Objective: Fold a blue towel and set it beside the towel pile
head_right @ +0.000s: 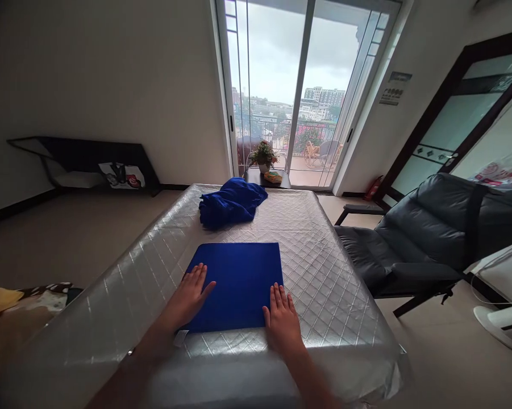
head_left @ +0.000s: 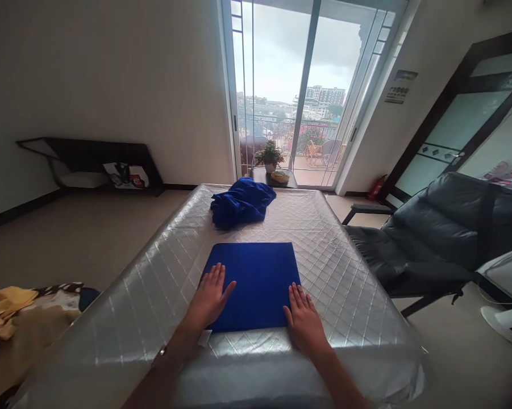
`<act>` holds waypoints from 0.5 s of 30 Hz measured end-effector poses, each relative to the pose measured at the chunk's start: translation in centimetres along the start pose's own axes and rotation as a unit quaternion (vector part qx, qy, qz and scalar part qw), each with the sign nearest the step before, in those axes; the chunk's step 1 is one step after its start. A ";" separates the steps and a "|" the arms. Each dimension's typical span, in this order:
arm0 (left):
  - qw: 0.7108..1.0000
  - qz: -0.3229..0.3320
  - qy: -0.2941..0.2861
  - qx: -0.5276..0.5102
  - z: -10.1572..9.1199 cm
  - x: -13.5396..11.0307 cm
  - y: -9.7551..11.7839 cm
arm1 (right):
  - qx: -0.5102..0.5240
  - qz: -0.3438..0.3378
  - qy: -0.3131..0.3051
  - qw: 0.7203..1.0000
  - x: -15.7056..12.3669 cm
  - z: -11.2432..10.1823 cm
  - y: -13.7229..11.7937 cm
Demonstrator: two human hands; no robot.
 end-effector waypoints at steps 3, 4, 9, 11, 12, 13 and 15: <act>0.993 0.107 -0.017 -0.047 0.0 0.5 6.1 | 0.003 0.004 0.006 1.000 -0.4 0.5 0.2; 0.986 0.153 -0.023 -0.062 0.2 0.4 8.4 | 0.002 0.002 0.008 1.000 -0.4 0.5 0.3; 0.949 0.294 -0.043 -0.104 1.3 -1.0 15.2 | -0.008 -0.005 -0.008 1.000 -0.1 0.5 0.5; 0.949 0.296 -0.042 -0.101 1.7 -1.5 14.8 | -0.009 -0.006 -0.009 1.000 -0.1 0.4 0.4; 0.952 0.287 -0.040 -0.096 1.8 -1.7 13.9 | -0.008 -0.004 -0.009 1.000 -0.1 0.3 0.4; 0.957 0.273 -0.040 -0.087 1.9 -1.8 12.7 | -0.006 -0.002 -0.009 1.000 -0.2 0.3 0.4; 0.972 0.224 -0.043 -0.064 2.2 -2.2 9.4 | 0.004 0.003 -0.007 1.000 -0.2 0.2 0.4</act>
Point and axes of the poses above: each hand's wrist, its own x-axis towards the middle knuckle, its own z-axis out of the palm, y = z × x, the point moved 2 cm from there along x, towards the middle knuckle, and after that the axes turned 2 degrees about y, right-handed, at the moved point
